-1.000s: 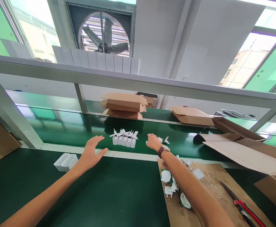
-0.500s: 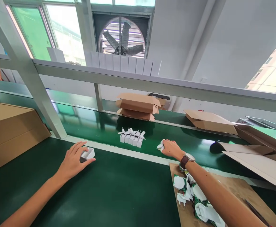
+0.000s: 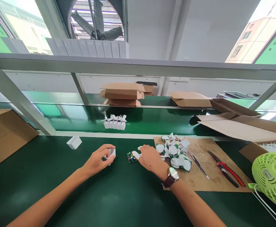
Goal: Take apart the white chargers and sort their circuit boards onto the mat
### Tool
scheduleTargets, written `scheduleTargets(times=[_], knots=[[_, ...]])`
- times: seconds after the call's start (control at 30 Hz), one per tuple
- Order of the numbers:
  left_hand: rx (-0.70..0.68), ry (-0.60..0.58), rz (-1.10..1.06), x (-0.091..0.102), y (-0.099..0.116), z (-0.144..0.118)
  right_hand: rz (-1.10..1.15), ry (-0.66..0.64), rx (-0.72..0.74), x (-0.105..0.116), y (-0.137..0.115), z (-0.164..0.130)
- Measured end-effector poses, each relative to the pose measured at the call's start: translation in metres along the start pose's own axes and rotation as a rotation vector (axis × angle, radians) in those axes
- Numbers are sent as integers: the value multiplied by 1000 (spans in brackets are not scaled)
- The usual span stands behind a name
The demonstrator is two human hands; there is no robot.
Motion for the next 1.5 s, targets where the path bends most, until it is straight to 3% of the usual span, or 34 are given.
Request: scheduleTargets(times=[0.13, 0.2, 0.3, 0.4, 0.47, 0.57, 0.67, 0.77, 0.87, 1.1, 1.5], knots=[[-4, -32, -44, -31, 7, 8, 168, 226, 224, -4, -2, -7], [11, -50, -52, -44, 5, 11, 253, 268, 296, -15, -1, -6], [50, -48, -57, -56, 2, 9, 342, 263, 280, -32, 4, -1], [90, -11, -85, -55, 0, 1, 353, 261, 243, -37, 6, 0], [116, -6, -111, -50, -2, -4, 318, 305, 232, -33, 6, -4], [192, -62, -149, -46, -8, -7, 271, 496, 265, -19, 2, -15], [250, -166, -202, -50, -9, -9, 312, 716, 334, -2, -5, -31], [269, -208, -261, -59, -6, -13, 357, 813, 406, 9, -15, -43], [237, -158, -247, -62, 0, -16, 294, 814, 448, 12, -26, -50], [18, -48, -79, -53, 20, -17, 129, 808, 501, 9, -40, -58], [-9, -113, -36, -58, 19, -18, 109, 743, 512, 3, -42, -56]])
Point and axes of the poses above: each hand's wrist, its own z-axis towards the middle knuckle, its own x-axis out of the back of the hand, y = z × x, the point moved 7 cm from there along z, towards the middle knuckle, and after that the axes turned 3 degrees about x, right-handed, at the moved point
